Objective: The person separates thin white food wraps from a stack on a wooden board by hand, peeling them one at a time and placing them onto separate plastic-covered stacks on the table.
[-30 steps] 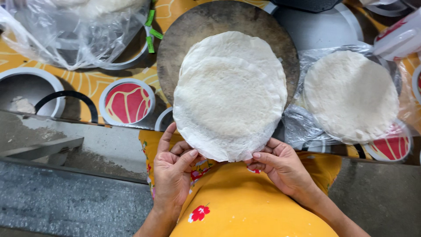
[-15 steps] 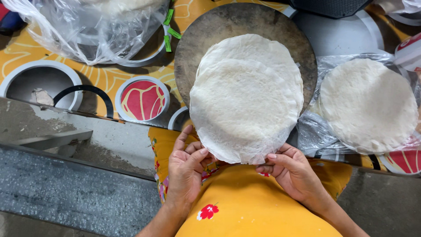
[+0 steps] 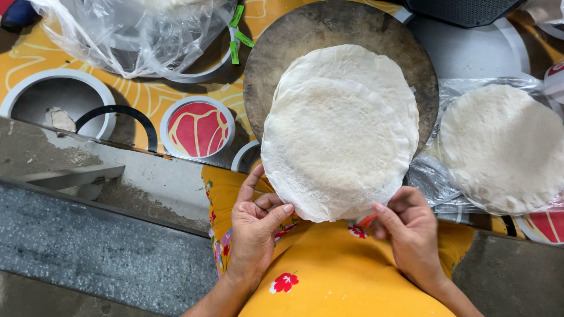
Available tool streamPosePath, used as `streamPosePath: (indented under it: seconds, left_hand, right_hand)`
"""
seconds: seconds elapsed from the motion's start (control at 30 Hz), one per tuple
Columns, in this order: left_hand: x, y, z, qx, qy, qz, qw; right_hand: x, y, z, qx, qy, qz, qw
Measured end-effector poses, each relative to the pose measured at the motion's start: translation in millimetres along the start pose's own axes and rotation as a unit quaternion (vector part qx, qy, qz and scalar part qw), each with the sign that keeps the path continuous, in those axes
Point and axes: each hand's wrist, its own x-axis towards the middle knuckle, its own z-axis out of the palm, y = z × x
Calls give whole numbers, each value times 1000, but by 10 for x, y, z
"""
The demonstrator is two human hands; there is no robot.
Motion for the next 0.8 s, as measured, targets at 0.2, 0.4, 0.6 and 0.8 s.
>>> streamPosePath:
  seconds: [0.2, 0.4, 0.6, 0.8]
  left_hand:
    - [-18, 37, 36, 9, -7, 9, 1000]
    - [-39, 36, 27, 25, -10, 22, 999]
    - [-49, 24, 30, 86, -24, 59, 994]
    - [-66, 9, 75, 116, -35, 81, 989]
  right_hand:
    - [-92, -270, 219, -352, 6, -280, 893]
    - [116, -591, 836, -451, -170, -408, 775]
    - [208, -697, 1162, -457, -187, -381, 782]
    - [280, -688, 1212, -453, -192, -380, 783]
